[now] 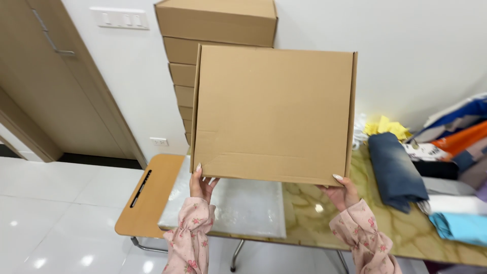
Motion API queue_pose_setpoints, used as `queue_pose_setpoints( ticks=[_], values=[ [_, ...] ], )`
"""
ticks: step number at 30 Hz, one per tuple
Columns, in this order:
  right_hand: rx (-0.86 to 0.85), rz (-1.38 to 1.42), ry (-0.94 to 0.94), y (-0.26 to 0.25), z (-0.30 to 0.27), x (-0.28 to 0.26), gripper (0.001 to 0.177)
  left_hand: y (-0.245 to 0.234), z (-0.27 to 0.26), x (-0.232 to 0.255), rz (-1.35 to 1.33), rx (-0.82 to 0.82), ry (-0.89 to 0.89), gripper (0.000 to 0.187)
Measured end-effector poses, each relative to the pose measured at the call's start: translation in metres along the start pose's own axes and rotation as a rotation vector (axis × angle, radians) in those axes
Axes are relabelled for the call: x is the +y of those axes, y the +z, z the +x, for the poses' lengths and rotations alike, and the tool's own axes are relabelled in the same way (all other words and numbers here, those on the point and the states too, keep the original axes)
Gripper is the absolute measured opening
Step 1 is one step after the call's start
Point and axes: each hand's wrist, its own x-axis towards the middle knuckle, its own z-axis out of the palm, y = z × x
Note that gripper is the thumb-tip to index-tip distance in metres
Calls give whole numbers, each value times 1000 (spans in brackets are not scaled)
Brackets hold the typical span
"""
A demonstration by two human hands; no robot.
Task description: Packing items into cardboard boxes, tying ribbons, and stacking them.
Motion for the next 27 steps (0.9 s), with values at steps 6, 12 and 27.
queue_pose_setpoints(
  ticks=[6,12,27],
  values=[
    [-110,39,-76,87,82,3,59,31,85,79,23,-96,131,49],
    [-210,49,-157,197,147,-26,56,107,139,174,59,-191,183,61],
    [-163,-141,-212,336,219,-64,61,190,231,270,154,-253,190,86]
  ],
)
